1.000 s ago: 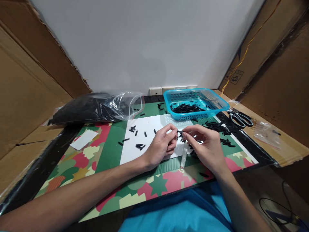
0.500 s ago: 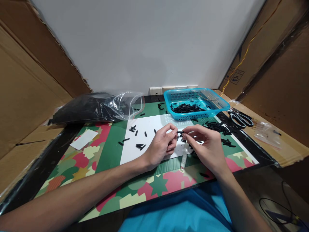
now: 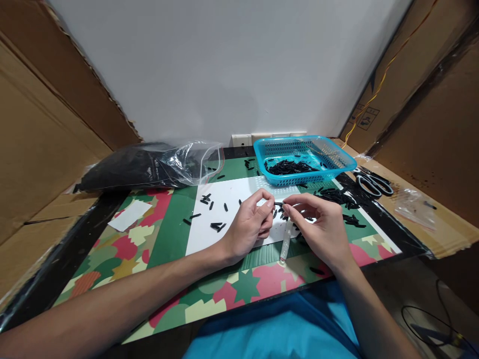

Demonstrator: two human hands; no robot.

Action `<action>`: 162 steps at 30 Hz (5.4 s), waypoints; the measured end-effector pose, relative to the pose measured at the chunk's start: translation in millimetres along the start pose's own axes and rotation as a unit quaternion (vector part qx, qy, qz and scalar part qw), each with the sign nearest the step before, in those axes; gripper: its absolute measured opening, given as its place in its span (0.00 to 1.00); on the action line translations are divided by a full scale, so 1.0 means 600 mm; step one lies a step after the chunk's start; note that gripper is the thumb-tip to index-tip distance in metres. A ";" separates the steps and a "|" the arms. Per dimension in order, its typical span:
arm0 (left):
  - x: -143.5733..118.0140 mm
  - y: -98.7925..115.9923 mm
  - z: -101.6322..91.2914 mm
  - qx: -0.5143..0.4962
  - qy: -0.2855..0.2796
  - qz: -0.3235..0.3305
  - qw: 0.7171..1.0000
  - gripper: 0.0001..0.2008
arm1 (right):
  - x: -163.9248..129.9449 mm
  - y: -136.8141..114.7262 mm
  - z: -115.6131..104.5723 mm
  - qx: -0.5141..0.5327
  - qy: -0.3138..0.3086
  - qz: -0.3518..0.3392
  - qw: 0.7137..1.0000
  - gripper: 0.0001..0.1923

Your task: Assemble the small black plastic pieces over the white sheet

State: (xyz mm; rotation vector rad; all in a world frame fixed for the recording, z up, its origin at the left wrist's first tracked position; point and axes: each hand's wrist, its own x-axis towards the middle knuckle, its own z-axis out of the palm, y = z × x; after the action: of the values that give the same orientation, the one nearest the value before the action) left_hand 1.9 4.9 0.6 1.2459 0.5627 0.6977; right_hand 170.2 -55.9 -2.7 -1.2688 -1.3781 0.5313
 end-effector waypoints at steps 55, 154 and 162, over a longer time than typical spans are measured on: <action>-0.002 -0.002 -0.001 -0.007 -0.006 0.008 1.000 0.11 | -0.002 0.003 0.001 0.003 -0.012 -0.024 1.000 0.03; 0.002 -0.017 -0.008 0.155 -0.042 -0.004 0.987 0.25 | -0.073 -0.048 0.057 -0.459 -0.254 -0.190 0.830 0.11; 0.013 -0.017 -0.014 0.094 -0.010 0.011 0.995 0.23 | -0.077 -0.055 0.081 -0.516 -0.234 -0.145 0.811 0.08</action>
State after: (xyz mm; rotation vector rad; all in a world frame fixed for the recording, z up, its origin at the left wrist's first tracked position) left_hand 3.1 14.4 -11.4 1.4350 0.6090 0.6614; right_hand 104.0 -90.6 -6.2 -1.7696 -2.4048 -0.2233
